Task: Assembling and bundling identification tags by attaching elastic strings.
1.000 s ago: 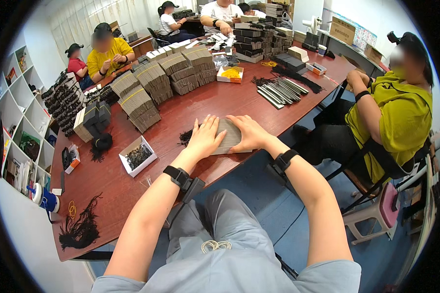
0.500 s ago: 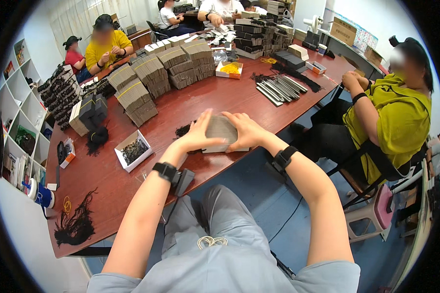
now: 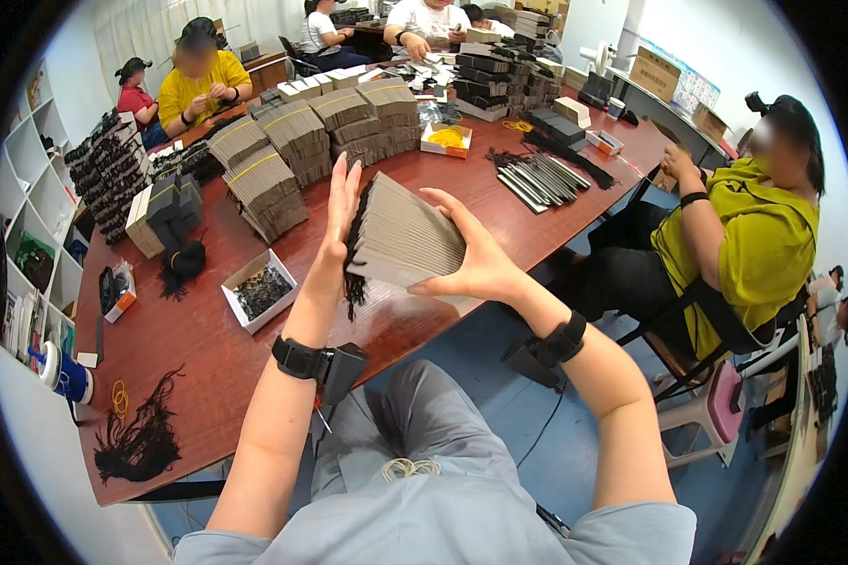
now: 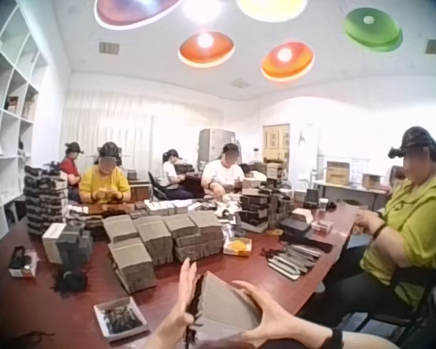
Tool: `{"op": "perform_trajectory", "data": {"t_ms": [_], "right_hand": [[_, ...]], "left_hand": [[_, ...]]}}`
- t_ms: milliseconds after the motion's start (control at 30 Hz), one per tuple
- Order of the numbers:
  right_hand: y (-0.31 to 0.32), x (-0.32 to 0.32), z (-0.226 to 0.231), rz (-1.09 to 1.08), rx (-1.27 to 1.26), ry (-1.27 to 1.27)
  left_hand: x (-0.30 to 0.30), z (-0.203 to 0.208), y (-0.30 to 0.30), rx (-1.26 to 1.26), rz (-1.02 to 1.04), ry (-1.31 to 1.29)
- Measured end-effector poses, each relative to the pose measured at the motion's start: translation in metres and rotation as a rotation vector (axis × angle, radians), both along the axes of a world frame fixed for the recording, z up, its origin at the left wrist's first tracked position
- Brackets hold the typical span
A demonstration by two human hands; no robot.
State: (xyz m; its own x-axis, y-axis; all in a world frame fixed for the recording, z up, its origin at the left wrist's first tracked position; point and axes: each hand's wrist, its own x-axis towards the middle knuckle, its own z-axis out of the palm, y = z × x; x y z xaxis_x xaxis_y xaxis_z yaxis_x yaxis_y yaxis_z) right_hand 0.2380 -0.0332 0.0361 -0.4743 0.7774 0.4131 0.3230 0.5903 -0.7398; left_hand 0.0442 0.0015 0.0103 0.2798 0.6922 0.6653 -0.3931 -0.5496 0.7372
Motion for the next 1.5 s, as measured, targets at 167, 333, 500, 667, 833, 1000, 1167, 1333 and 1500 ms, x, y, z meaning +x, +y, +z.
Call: {"op": "perform_trajectory", "data": {"t_ms": [167, 333, 500, 667, 833, 1000, 1167, 1333, 1500], "right_hand": [[0.011, -0.011, -0.017, 0.093, -0.151, 0.246], [0.014, -0.026, -0.028, 0.227, -0.277, 0.491], [0.027, -0.041, -0.039, 0.264, -0.318, 0.617], [0.045, -0.031, -0.063, 0.283, -0.410, 0.414], [0.050, -0.022, -0.065, 0.269, -0.344, 0.284], [0.048, 0.001, -0.046, 0.299, -0.214, 0.093], [0.044, 0.018, -0.037, 0.240, -0.016, -0.187], [0.030, 0.020, -0.029, 0.170, 0.093, -0.295], [0.024, 0.029, -0.032, 0.078, 0.095, -0.235]], "left_hand": [[-0.010, 0.007, 0.000, 0.160, 0.117, 0.212], [0.004, 0.007, -0.008, 0.050, 0.079, 0.143], [0.009, -0.012, -0.003, -0.112, 0.016, 0.077], [0.004, -0.038, 0.009, -0.004, 0.298, 0.382], [0.006, -0.032, 0.002, -0.165, 0.058, 0.180], [-0.017, -0.030, 0.015, -0.372, -0.133, -0.167], [-0.016, -0.029, 0.015, -0.314, 0.091, 0.086], [-0.012, -0.024, 0.007, -0.252, 0.212, 0.120], [-0.015, -0.029, 0.007, -0.176, 0.351, 0.249]]}}
